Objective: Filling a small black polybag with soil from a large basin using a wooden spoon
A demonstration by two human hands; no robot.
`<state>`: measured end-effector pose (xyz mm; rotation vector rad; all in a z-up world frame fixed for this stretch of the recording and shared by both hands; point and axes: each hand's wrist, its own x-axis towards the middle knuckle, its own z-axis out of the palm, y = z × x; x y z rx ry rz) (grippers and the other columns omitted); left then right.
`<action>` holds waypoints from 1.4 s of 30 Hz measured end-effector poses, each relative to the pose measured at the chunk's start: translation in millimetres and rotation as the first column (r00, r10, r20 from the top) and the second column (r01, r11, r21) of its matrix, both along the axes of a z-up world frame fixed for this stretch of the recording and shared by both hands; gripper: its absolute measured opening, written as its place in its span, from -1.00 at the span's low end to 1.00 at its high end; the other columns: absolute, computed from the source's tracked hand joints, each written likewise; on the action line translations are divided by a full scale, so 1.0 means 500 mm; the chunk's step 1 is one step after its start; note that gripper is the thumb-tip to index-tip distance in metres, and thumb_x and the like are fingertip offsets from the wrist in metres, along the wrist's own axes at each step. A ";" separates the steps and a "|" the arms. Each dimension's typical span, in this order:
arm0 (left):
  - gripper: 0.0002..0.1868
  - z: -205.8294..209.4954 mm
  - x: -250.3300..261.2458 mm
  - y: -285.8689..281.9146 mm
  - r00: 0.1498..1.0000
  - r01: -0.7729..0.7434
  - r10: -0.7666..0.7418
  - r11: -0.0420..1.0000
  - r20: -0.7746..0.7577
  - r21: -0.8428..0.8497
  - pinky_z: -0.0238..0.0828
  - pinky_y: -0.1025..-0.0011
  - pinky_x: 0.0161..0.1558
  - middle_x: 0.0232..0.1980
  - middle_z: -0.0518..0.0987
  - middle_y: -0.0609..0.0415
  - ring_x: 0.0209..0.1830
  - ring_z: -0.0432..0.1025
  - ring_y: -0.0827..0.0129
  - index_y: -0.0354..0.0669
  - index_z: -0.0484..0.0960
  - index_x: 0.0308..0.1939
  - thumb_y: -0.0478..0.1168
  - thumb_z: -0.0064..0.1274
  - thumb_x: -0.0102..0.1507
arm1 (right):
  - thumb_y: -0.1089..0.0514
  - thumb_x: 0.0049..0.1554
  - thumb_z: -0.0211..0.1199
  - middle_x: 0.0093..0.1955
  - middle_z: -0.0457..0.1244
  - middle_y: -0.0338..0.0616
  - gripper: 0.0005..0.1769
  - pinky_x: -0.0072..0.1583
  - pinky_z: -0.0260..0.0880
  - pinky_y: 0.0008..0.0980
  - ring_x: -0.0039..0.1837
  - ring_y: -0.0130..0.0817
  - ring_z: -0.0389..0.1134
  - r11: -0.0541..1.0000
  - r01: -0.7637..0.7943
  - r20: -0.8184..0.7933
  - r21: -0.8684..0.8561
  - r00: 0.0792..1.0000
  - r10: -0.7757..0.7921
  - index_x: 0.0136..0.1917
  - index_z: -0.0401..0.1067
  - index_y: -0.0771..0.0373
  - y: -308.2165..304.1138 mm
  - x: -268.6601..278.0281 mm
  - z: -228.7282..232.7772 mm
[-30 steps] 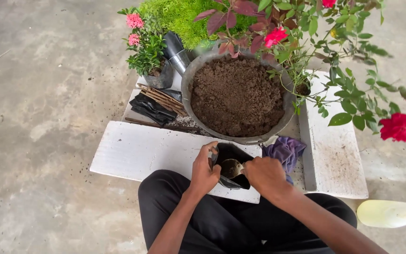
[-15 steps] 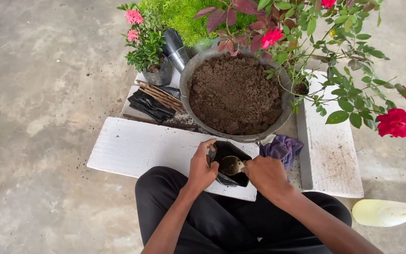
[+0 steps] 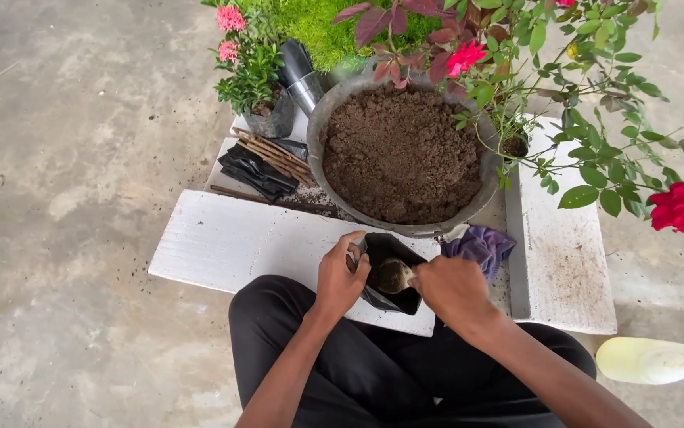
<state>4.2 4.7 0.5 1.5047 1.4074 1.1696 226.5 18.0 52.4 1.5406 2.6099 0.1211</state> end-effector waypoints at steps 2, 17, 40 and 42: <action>-0.54 0.007 -0.002 -0.007 1.000 -0.004 0.004 1.000 -0.006 0.000 0.48 0.29 -0.46 -0.23 0.53 -0.04 -0.47 0.49 0.28 -0.27 0.51 0.35 -0.40 -0.01 0.35 | -0.06 0.20 0.18 -0.55 0.24 -0.19 -0.57 -0.42 0.20 -0.34 -0.47 -0.27 0.28 1.000 -0.009 -0.006 -0.013 1.000 0.009 -0.47 0.46 0.03 0.001 -0.008 -0.004; -0.51 0.009 -0.001 -0.001 0.997 0.065 -0.065 0.998 0.029 0.012 0.46 0.31 -0.44 -0.35 0.52 -0.03 -0.44 0.41 0.36 -0.31 0.58 0.34 -0.47 -0.04 0.31 | 0.06 0.26 0.09 -0.45 0.32 -0.07 -0.57 -0.33 0.37 -0.10 -0.34 -0.05 0.42 0.990 0.097 -0.041 -0.098 0.994 -0.102 -0.40 0.52 0.12 0.023 -0.034 -0.023; -0.57 -0.020 -0.007 0.004 0.998 0.027 -0.030 0.998 0.047 0.058 0.53 0.30 -0.46 -0.29 0.54 -0.07 -0.41 0.47 0.27 -0.31 0.54 0.34 -0.43 -0.04 0.37 | -0.30 0.17 0.17 -0.19 0.48 -0.17 -0.73 0.03 0.54 -0.04 -0.01 0.01 0.53 0.867 0.307 0.030 -0.393 0.946 -0.322 -0.01 0.65 -0.36 0.003 0.027 0.143; -0.57 -0.016 -0.004 0.006 0.998 0.024 -0.027 0.998 0.049 0.060 0.56 0.31 -0.46 -0.29 0.54 -0.07 -0.41 0.48 0.27 -0.31 0.54 0.34 -0.41 -0.03 0.37 | -0.24 0.22 0.16 -0.19 0.51 -0.22 -0.71 0.07 0.54 -0.07 -0.05 -0.06 0.55 0.835 0.374 -0.001 -0.404 0.912 -0.409 0.09 0.66 -0.37 0.009 0.044 0.165</action>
